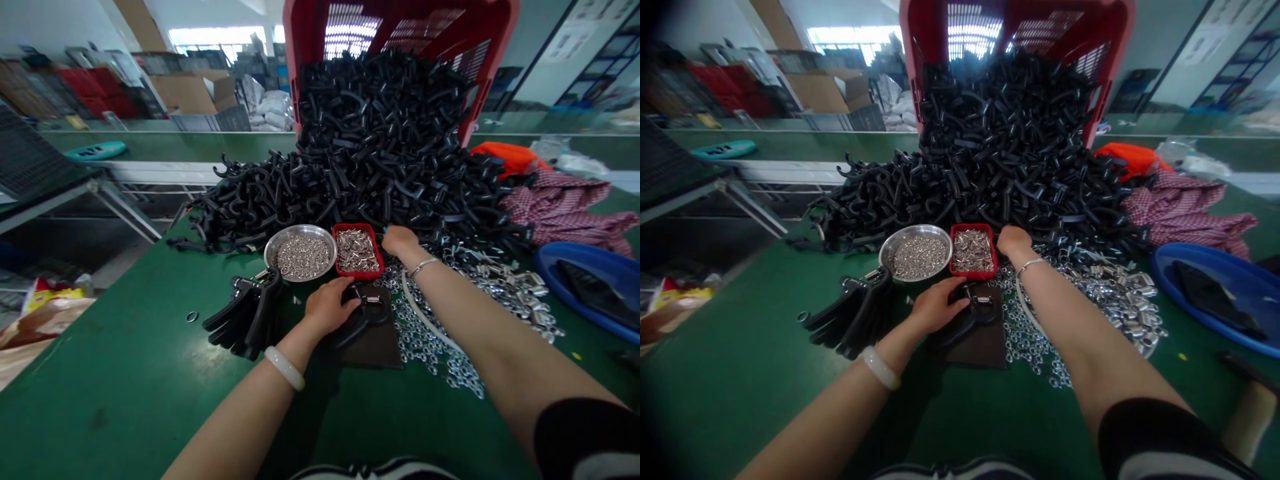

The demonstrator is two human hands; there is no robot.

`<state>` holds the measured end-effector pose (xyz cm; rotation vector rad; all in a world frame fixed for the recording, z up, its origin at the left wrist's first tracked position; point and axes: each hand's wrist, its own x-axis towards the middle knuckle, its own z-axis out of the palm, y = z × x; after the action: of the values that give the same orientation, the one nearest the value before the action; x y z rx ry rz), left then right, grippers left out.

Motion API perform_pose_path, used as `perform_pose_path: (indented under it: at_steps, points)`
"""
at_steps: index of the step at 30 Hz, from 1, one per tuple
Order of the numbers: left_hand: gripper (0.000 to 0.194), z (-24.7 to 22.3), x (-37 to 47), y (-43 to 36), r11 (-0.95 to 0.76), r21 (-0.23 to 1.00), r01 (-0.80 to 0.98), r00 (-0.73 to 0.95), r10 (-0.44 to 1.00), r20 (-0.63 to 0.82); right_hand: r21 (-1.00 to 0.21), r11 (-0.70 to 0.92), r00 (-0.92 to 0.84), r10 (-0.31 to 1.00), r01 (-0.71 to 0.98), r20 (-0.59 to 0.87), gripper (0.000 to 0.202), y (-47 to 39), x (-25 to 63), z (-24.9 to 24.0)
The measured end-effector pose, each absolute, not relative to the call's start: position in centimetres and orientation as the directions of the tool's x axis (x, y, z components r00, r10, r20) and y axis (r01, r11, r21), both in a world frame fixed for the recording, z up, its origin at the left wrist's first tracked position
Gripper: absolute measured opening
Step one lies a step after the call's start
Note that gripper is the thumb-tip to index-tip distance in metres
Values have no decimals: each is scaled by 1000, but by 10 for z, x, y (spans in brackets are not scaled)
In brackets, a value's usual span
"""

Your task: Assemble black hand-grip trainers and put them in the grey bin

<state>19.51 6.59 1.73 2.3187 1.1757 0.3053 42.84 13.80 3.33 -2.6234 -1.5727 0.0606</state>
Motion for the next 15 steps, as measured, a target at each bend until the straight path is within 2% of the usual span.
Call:
perform_pose_path:
  at_steps: [5, 6, 8, 10, 11, 13, 15]
  points:
    - [52, 19, 195, 66, -476, 546, 689, 594, 803, -50, -170, -484, 504, 857, 858, 104, 28, 133, 435, 42]
    - [53, 19, 195, 67, -469, 541, 698, 587, 807, -57, -230, -480, 518, 843, 846, 146, 29, 127, 435, 47]
    - [55, 19, 195, 67, -449, 528, 720, 570, 818, -81, -505, -397, 548, 814, 766, 191, 29, 108, 430, 55]
    - [54, 18, 196, 68, -435, 521, 735, 560, 822, -102, -844, -171, 539, 827, 509, 157, 26, 80, 413, 57]
    - [53, 17, 196, 68, -436, 519, 735, 560, 822, -103, -940, -52, 499, 856, 336, 131, 26, 64, 401, 55]
    - [52, 16, 196, 68, -450, 514, 730, 566, 820, -86, -992, 75, 424, 898, 104, 113, 32, 33, 376, 45]
    - [51, 14, 196, 68, -473, 507, 720, 579, 813, -64, -988, 148, 415, 897, 40, 151, 33, 8, 354, 30]
